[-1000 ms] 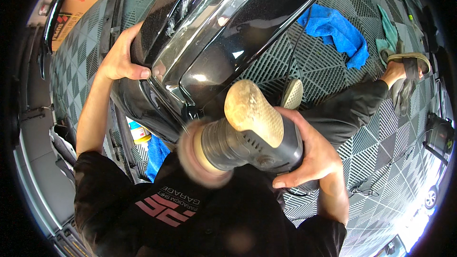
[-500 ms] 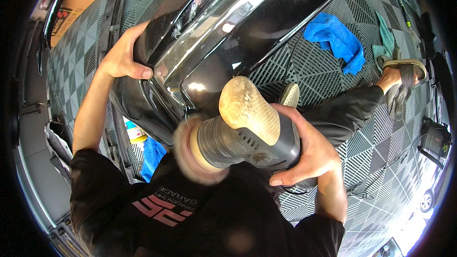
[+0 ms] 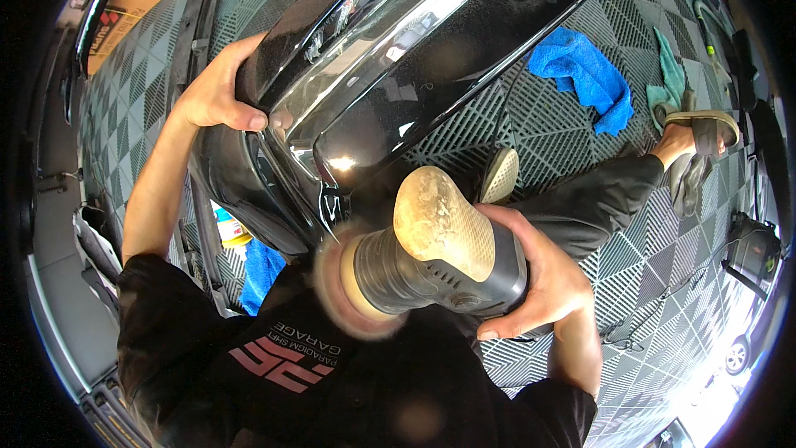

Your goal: The person sits on the floor and polishes a black car bumper using a rotary polisher and polishing compound. They apply the compound, operate the polisher on the surface, and inspect the edges by hand.

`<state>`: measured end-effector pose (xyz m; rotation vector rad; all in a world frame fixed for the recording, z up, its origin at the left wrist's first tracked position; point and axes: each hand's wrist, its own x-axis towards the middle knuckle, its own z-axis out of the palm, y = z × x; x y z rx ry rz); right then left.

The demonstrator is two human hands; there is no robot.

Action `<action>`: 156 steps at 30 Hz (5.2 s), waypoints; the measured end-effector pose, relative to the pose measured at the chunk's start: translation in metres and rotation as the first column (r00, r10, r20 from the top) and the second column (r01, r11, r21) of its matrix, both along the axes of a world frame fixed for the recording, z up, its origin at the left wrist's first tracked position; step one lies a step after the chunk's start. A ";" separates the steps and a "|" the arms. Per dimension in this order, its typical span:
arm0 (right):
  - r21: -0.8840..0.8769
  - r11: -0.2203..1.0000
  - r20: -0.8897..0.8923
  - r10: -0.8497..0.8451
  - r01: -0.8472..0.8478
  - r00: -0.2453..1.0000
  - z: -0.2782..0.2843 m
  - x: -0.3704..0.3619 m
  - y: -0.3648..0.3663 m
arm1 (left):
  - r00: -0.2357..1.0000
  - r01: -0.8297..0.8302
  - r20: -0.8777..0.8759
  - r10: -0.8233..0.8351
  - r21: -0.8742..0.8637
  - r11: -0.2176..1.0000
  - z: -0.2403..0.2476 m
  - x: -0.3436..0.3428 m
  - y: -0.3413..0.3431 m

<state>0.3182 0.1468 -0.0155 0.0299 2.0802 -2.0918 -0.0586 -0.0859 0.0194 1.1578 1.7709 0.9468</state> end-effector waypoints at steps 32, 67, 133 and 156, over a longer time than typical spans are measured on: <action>-0.270 0.946 0.040 -0.176 0.180 0.984 -0.013 0.001 -0.002 | 0.994 0.021 0.101 -0.032 0.101 0.995 -0.003 0.003 0.001; -0.279 0.947 -0.002 -0.163 0.156 0.987 -0.010 0.002 -0.002 | 0.995 -0.016 0.103 0.012 0.033 0.999 0.008 0.012 0.005; 0.329 0.480 -0.572 -0.585 0.814 0.576 0.048 -0.005 -0.070 | 0.989 -0.030 0.150 0.010 0.134 0.991 0.006 0.012 0.031; 0.316 0.456 -0.549 -0.627 0.832 0.552 0.043 -0.008 -0.068 | 0.981 -0.015 0.196 -0.004 0.095 0.995 0.003 0.010 0.031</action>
